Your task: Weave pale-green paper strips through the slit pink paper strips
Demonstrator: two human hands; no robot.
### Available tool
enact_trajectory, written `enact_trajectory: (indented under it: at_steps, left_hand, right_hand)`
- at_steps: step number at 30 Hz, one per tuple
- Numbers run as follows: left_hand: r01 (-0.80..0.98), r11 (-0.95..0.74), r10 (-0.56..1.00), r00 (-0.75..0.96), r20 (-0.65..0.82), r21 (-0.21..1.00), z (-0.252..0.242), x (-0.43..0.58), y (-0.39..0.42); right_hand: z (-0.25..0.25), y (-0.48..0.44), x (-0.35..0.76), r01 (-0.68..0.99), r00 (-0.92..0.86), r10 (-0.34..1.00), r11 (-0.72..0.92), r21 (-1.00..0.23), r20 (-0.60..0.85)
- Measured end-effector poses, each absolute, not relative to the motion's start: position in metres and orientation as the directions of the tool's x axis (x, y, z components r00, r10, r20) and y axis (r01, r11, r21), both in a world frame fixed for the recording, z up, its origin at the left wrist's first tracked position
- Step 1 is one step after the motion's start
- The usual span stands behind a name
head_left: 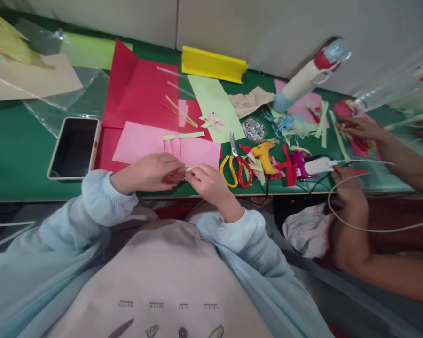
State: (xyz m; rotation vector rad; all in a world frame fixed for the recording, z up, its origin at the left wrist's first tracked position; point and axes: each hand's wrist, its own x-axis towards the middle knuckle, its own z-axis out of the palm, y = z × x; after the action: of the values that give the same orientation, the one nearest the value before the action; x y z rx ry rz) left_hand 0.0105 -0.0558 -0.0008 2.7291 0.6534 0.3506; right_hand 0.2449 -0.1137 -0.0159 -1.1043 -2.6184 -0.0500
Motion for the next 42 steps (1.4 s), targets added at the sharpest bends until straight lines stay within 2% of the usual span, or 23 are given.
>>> enact_trajectory:
  at_steps: [8, 14, 22, 27, 37, 42]
  left_hand:
    - [0.396, -0.857, 0.464, 0.872, 0.159, 0.329, -0.002, 0.011, -0.055]
    - [0.396, -0.871, 0.464, 0.858, 0.221, 0.291, 0.004, 0.010, -0.061]
    - [0.527, -0.791, 0.602, 0.762, 0.239, 0.312, 0.016, -0.017, -0.076]
    - [0.597, -0.719, 0.682, 0.705, 0.194, 0.355, 0.009, -0.031, -0.084]
    - [0.654, -0.697, 0.709, 0.690, 0.147, 0.292, 0.005, -0.029, -0.087]
    - [0.654, -0.710, 0.703, 0.679, 0.212, 0.261, 0.004, -0.027, -0.099]
  right_hand:
    - [-0.011, -0.105, 0.251, 0.723, -0.624, 0.726, 0.677, -0.139, 0.289]
    - [-0.009, -0.096, 0.254, 0.693, -0.614, 0.744, 0.668, -0.271, 0.264]
    - [-0.015, -0.091, 0.256, 0.661, -0.596, 0.772, 0.628, -0.411, 0.220]
    - [-0.014, -0.091, 0.256, 0.648, -0.569, 0.801, 0.577, -0.497, 0.187]
    - [-0.012, -0.091, 0.257, 0.634, -0.561, 0.812, 0.546, -0.547, 0.160]
    - [-0.012, -0.091, 0.257, 0.629, -0.567, 0.809, 0.546, -0.554, 0.154]
